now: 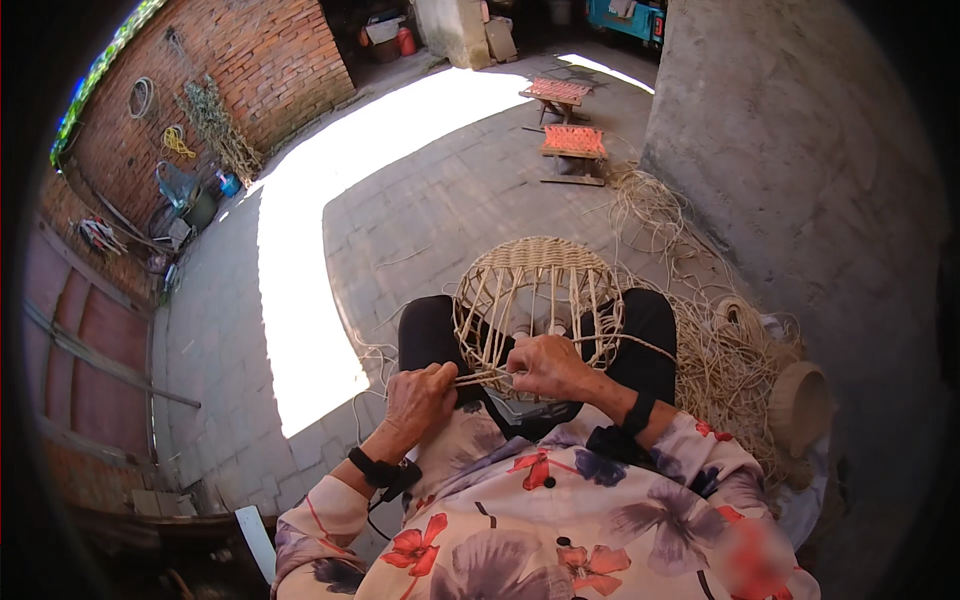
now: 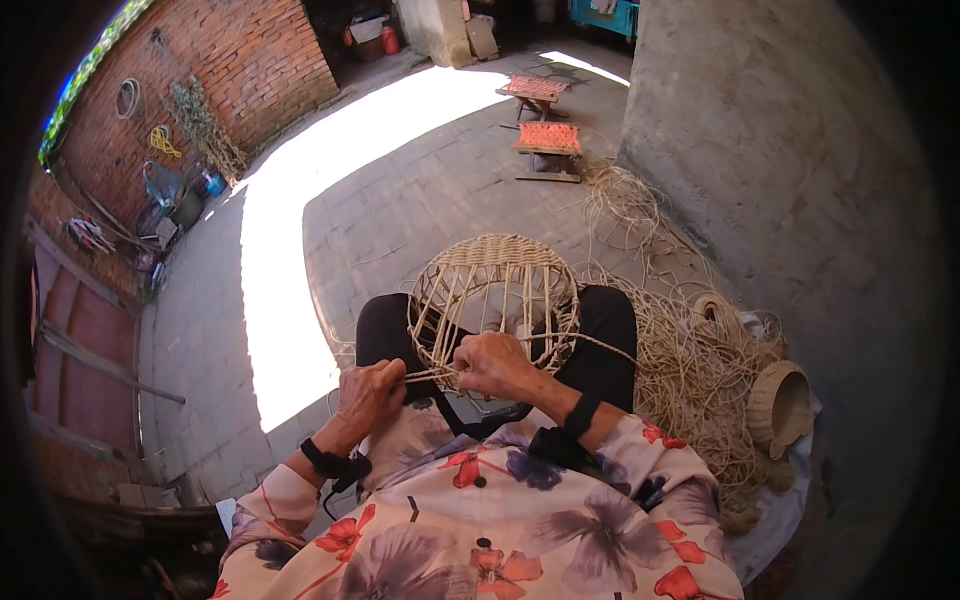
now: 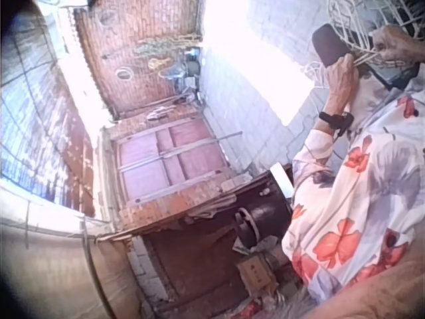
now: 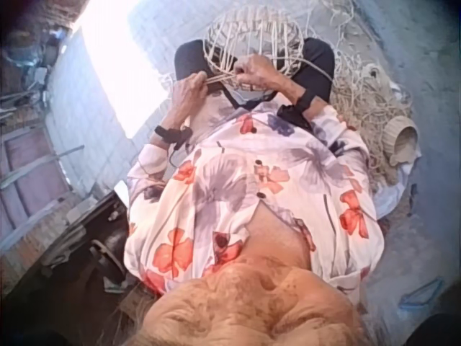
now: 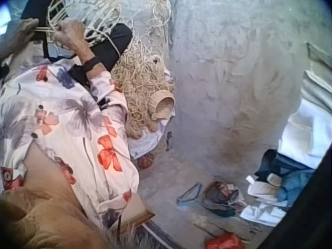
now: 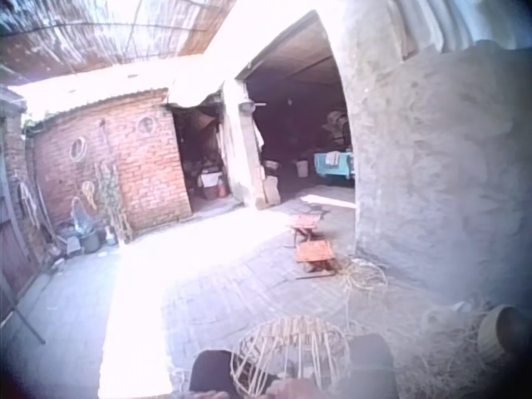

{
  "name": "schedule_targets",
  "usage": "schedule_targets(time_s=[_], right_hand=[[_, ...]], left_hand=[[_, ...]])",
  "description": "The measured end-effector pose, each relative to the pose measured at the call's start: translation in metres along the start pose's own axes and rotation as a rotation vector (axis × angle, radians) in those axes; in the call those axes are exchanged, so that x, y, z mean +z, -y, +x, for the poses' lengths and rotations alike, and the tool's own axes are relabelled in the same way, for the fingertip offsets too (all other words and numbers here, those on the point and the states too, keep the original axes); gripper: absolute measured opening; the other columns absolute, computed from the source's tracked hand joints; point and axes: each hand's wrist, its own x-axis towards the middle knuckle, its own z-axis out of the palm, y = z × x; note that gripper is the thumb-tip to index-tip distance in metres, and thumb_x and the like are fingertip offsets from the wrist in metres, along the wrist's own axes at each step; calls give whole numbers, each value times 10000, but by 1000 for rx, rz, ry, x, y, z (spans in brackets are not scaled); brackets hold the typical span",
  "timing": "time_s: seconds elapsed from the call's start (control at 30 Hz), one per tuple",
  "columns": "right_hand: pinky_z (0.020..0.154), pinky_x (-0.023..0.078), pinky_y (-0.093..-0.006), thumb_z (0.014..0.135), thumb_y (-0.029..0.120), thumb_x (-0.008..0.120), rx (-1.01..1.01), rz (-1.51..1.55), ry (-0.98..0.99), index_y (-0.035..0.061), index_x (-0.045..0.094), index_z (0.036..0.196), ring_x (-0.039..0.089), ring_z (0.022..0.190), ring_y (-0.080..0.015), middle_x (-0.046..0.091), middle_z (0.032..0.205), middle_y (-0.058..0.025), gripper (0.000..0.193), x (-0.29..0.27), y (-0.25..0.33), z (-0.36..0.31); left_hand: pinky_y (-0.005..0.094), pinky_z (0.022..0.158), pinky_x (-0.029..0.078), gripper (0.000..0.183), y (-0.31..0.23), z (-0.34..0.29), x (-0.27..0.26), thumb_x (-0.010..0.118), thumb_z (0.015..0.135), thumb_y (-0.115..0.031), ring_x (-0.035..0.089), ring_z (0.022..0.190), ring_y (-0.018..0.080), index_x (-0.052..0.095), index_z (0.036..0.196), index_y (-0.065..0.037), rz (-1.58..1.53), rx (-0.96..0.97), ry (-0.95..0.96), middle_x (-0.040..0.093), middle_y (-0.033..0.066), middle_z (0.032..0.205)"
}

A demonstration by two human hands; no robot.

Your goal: The recorder is weaving the base of a basket using natural straw or wood fibers in an outdoor workshop area.

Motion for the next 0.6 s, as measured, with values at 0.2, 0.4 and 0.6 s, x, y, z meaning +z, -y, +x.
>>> schedule_targets(time_s=[0.2, 0.4, 0.6], right_hand=[[734, 525, -436, 663, 219, 693, 5, -37, 7, 103, 727, 776, 664, 823, -315, 675, 828, -96, 166, 3, 1, -2], [734, 523, -444, 669, 217, 687, 15, 0, 13, 103, 726, 777, 655, 839, -319, 675, 835, -98, 162, 4, 1, -3], [730, 520, -449, 680, 214, 685, -13, 0, -9, 95, 721, 781, 650, 830, -324, 671, 829, -102, 160, 4, 0, -2]], left_hand=[[434, 548, 473, 160, -21, -10, -31, 651, 859, -270, 659, 655, 310, 632, 966, -152, -125, -129, 148, 668, 75, 723], [448, 599, 493, 210, -14, 8, 3, 640, 874, -344, 663, 687, 326, 727, 906, -155, -121, -160, 168, 677, 99, 730], [438, 626, 480, 195, -26, 26, 10, 685, 836, -303, 637, 712, 321, 739, 829, -116, -181, -61, 86, 619, 91, 741]])
